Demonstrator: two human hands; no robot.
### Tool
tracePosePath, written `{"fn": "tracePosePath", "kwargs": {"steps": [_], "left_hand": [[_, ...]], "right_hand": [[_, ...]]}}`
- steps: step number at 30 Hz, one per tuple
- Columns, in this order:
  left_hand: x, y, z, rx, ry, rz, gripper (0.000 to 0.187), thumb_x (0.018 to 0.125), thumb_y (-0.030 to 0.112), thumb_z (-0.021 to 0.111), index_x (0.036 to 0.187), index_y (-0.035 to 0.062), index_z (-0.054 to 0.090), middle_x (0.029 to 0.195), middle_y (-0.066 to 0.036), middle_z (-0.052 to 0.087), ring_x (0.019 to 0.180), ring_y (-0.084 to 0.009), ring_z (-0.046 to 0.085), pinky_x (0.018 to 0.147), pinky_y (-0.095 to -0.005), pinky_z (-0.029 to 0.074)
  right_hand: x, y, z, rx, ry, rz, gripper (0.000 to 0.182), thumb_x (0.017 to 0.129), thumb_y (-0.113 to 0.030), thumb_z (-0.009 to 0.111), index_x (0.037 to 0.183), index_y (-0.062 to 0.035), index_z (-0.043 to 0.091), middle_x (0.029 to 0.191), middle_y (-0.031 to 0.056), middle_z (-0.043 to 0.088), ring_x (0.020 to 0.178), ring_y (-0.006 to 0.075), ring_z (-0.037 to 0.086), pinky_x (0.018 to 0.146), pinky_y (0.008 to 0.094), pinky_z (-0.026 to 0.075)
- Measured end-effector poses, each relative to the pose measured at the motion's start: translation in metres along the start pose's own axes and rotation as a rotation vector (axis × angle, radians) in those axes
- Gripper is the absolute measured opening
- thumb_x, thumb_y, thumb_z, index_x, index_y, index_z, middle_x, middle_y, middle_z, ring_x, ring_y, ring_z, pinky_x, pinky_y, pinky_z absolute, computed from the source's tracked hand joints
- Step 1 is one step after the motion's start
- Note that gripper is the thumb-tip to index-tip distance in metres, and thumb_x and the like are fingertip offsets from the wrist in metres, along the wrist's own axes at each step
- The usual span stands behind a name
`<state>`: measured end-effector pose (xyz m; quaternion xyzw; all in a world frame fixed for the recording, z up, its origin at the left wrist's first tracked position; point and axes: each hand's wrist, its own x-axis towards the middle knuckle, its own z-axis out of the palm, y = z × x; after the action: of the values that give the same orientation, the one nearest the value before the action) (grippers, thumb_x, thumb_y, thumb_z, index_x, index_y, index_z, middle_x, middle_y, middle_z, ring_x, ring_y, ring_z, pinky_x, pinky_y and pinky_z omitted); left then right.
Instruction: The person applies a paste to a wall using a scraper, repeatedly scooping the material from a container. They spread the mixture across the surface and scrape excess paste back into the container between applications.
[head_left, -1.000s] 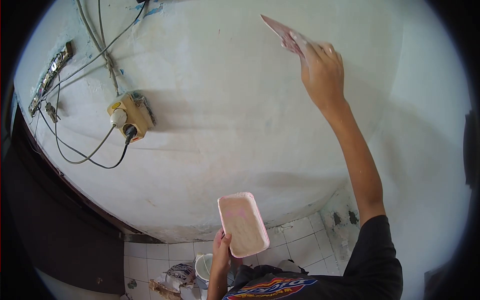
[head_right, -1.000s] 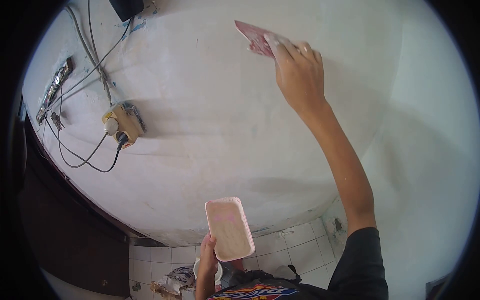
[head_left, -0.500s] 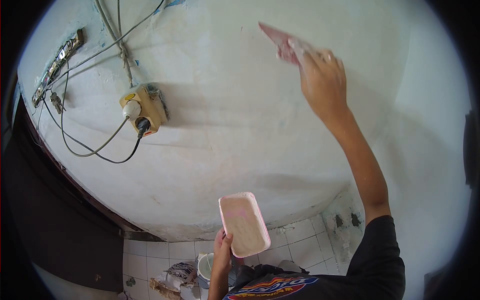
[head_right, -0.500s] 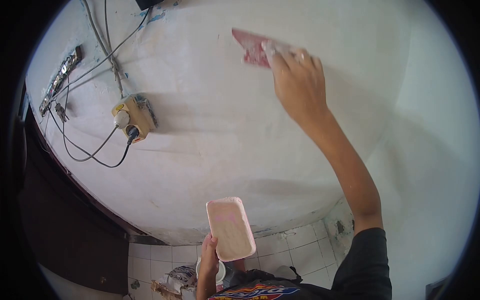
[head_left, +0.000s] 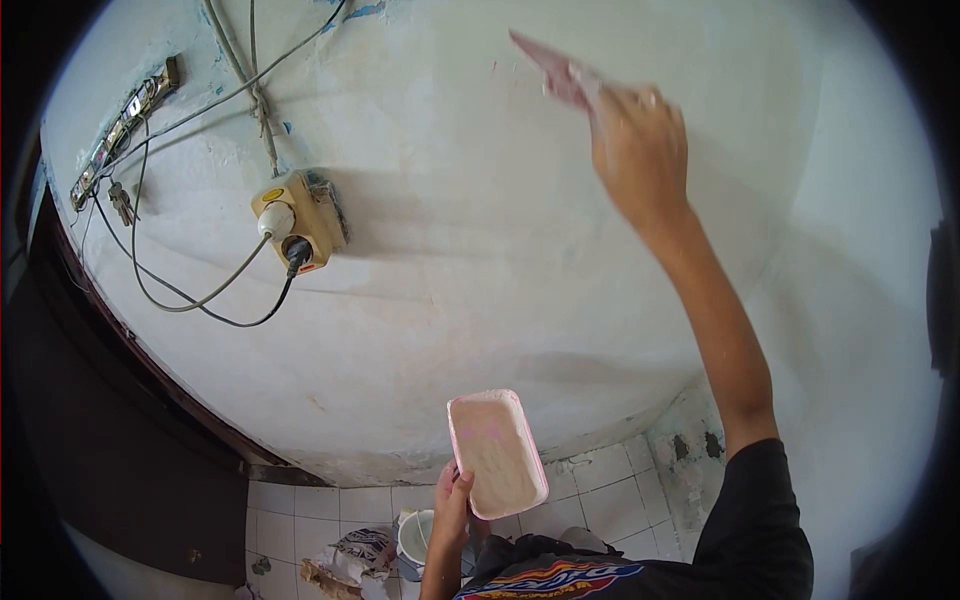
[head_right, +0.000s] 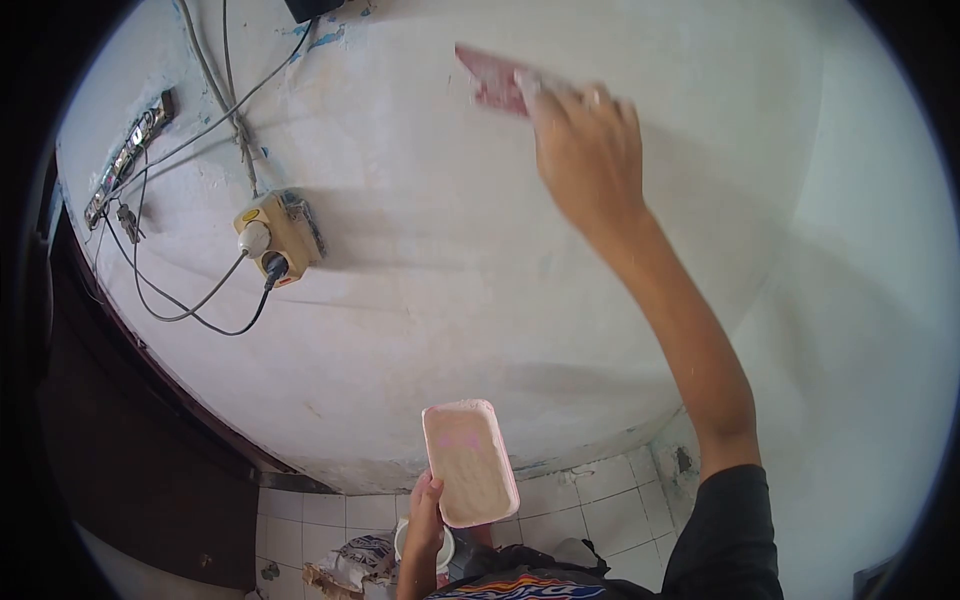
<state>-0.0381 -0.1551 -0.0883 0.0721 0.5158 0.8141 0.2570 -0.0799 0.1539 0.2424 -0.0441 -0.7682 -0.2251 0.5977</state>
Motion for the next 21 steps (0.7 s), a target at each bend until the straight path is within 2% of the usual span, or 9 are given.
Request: {"fn": "tracePosePath", "kwargs": {"steps": [2,3,5,7,11,13,16,19,21], "left_hand": [[-0.001,-0.001,0.000,-0.003,-0.005,0.015,0.063,0.091,0.036,0.064,0.132,-0.0065,0.044,0.122,-0.014,0.058,0.111,-0.0189,0.056,0.097,-0.0318,0.043],[-0.001,-0.001,0.000,-0.006,-0.010,0.030,0.062,0.091,0.036,0.064,0.132,-0.0063,0.044,0.122,-0.014,0.058,0.111,-0.0187,0.056,0.097,-0.0318,0.043],[-0.003,-0.002,-0.002,-0.016,-0.007,0.042,0.062,0.092,0.035,0.064,0.132,-0.0062,0.044,0.122,-0.013,0.058,0.111,-0.0186,0.056,0.097,-0.0316,0.044],[-0.007,-0.003,-0.004,-0.026,-0.003,0.043,0.061,0.092,0.035,0.064,0.132,-0.0061,0.044,0.121,-0.013,0.058,0.111,-0.0186,0.056,0.096,-0.0314,0.044],[-0.010,-0.005,-0.009,-0.019,0.027,0.020,0.061,0.092,0.035,0.064,0.132,-0.0062,0.044,0.121,-0.013,0.058,0.111,-0.0188,0.056,0.097,-0.0316,0.044],[-0.011,-0.004,-0.006,-0.023,0.032,0.029,0.061,0.091,0.035,0.064,0.132,-0.0062,0.044,0.121,-0.013,0.058,0.111,-0.0189,0.056,0.096,-0.0317,0.044],[-0.015,-0.001,-0.004,-0.019,0.053,0.038,0.059,0.092,0.034,0.064,0.131,-0.0058,0.044,0.120,-0.013,0.058,0.110,-0.0187,0.057,0.096,-0.0316,0.044],[-0.016,-0.005,-0.010,-0.030,0.042,0.090,0.057,0.092,0.033,0.063,0.131,-0.0055,0.045,0.118,-0.013,0.059,0.108,-0.0184,0.057,0.094,-0.0310,0.045],[-0.018,-0.005,-0.013,-0.022,0.095,0.075,0.056,0.093,0.032,0.062,0.130,-0.0057,0.045,0.118,-0.013,0.059,0.107,-0.0181,0.057,0.094,-0.0306,0.045]], "right_hand": [[0.021,0.007,0.013,0.000,0.188,-0.125,0.033,0.083,-0.009,0.056,0.114,-0.0069,0.065,0.092,0.0050,0.067,0.089,0.0227,0.060,0.076,0.0404,0.044],[0.013,-0.002,0.014,0.005,0.191,-0.126,0.033,0.083,-0.009,0.056,0.114,-0.0069,0.065,0.092,0.0050,0.067,0.089,0.0227,0.060,0.076,0.0404,0.044],[-0.026,-0.031,0.015,-0.067,0.089,-0.280,0.033,0.082,-0.010,0.057,0.112,-0.0037,0.065,0.095,0.0063,0.067,0.092,0.0211,0.060,0.077,0.0395,0.044],[-0.072,-0.054,0.017,0.049,-0.028,-0.349,0.033,0.081,-0.011,0.058,0.112,-0.0015,0.065,0.097,0.0076,0.067,0.096,0.0198,0.060,0.077,0.0382,0.044],[-0.069,-0.062,0.003,0.195,-0.150,-0.365,0.032,0.081,-0.011,0.058,0.110,-0.0021,0.065,0.099,0.0075,0.067,0.096,0.0197,0.060,0.076,0.0368,0.044],[-0.020,-0.050,-0.005,0.088,0.046,-0.252,0.031,0.080,-0.010,0.058,0.109,-0.0025,0.066,0.098,0.0072,0.067,0.095,0.0208,0.061,0.076,0.0353,0.045],[0.029,-0.039,0.000,-0.007,0.163,-0.228,0.031,0.079,-0.010,0.059,0.108,-0.0010,0.066,0.098,0.0081,0.067,0.093,0.0224,0.061,0.077,0.0355,0.045],[0.006,-0.056,0.022,-0.120,0.077,-0.369,0.032,0.077,-0.010,0.059,0.107,0.0013,0.066,0.096,0.0094,0.067,0.091,0.0225,0.060,0.077,0.0357,0.045],[-0.036,-0.074,0.025,0.001,0.075,-0.454,0.031,0.076,-0.010,0.060,0.104,0.0027,0.066,0.091,0.0094,0.066,0.087,0.0212,0.060,0.077,0.0354,0.045]]}}
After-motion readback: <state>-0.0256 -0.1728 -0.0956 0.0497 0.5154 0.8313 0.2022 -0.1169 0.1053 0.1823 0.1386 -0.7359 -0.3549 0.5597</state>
